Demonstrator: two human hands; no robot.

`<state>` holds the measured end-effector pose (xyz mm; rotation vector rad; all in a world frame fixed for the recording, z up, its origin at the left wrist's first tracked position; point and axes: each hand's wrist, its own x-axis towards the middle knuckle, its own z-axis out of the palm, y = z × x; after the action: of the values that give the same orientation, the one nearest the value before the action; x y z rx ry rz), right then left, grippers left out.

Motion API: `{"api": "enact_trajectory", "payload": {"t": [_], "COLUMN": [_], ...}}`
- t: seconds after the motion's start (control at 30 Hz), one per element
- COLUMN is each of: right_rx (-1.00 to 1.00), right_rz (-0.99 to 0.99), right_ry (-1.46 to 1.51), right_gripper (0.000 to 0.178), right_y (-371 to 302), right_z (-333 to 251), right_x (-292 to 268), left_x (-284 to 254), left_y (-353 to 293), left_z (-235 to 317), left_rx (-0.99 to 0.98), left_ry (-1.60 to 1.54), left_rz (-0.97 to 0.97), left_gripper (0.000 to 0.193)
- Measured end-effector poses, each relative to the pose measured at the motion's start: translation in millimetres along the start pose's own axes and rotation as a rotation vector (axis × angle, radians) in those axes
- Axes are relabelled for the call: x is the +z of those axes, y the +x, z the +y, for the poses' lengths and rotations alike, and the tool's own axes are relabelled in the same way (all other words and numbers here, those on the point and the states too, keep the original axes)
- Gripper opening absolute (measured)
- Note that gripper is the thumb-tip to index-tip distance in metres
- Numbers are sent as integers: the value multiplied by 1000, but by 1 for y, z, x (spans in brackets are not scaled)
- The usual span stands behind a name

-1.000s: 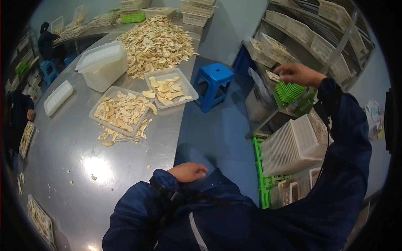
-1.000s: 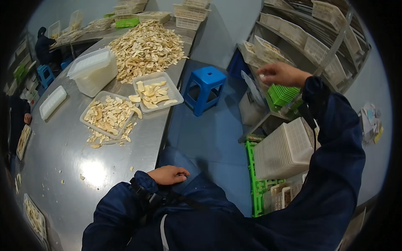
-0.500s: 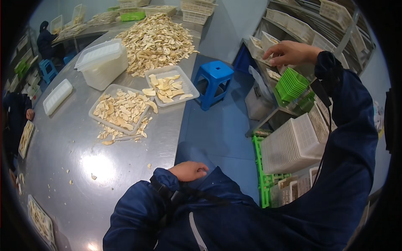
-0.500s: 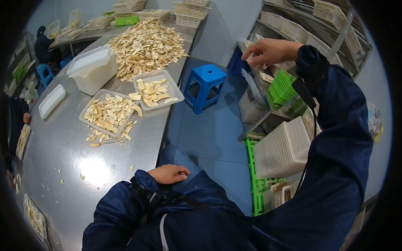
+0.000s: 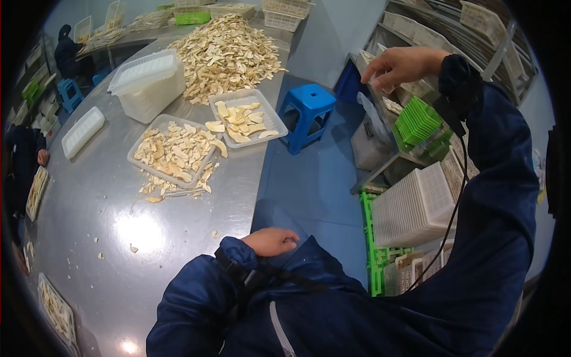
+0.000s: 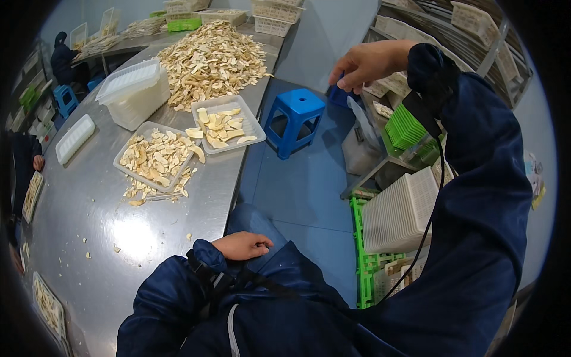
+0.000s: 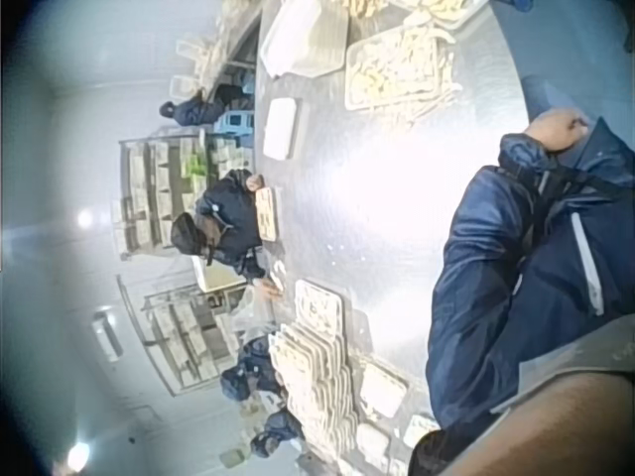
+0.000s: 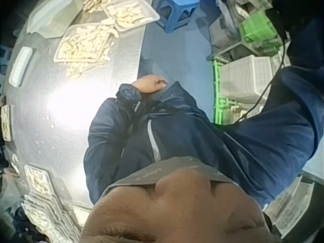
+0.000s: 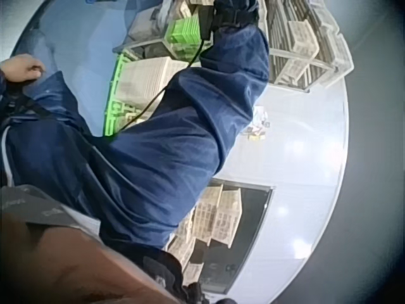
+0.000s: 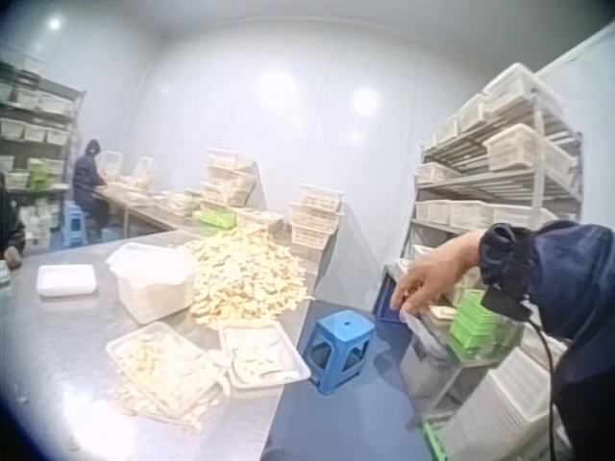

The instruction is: The person sorts mushroom slices by hand, picking them from the table and placing them into a plastic container. After filling the container, the person moves it aside and begins filling a new plastic container with more mushroom slices.

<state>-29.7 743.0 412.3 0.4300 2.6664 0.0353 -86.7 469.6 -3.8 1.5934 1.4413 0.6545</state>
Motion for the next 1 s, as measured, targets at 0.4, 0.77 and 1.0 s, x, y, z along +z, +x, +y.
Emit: {"api": "enact_trajectory", "payload": {"t": [0.4,0.77,1.0], "right_rx": [-205,-322,-474], "right_rz": [286,552,596], "right_ry": [45,-76,377], "right_gripper": [46,37,38], "right_y": [10,11,48], "right_z": [-66,-27,6], "right_x": [-87,-38,17], "left_x": [2,-11,-91], "left_y": [2,-5,-114], "left_z": [-4,13,102], "left_rx": [-9,90,110], "left_ry": [4,-240,-571], "left_rz": [5,113,593], "left_gripper": [44,39,33]}}
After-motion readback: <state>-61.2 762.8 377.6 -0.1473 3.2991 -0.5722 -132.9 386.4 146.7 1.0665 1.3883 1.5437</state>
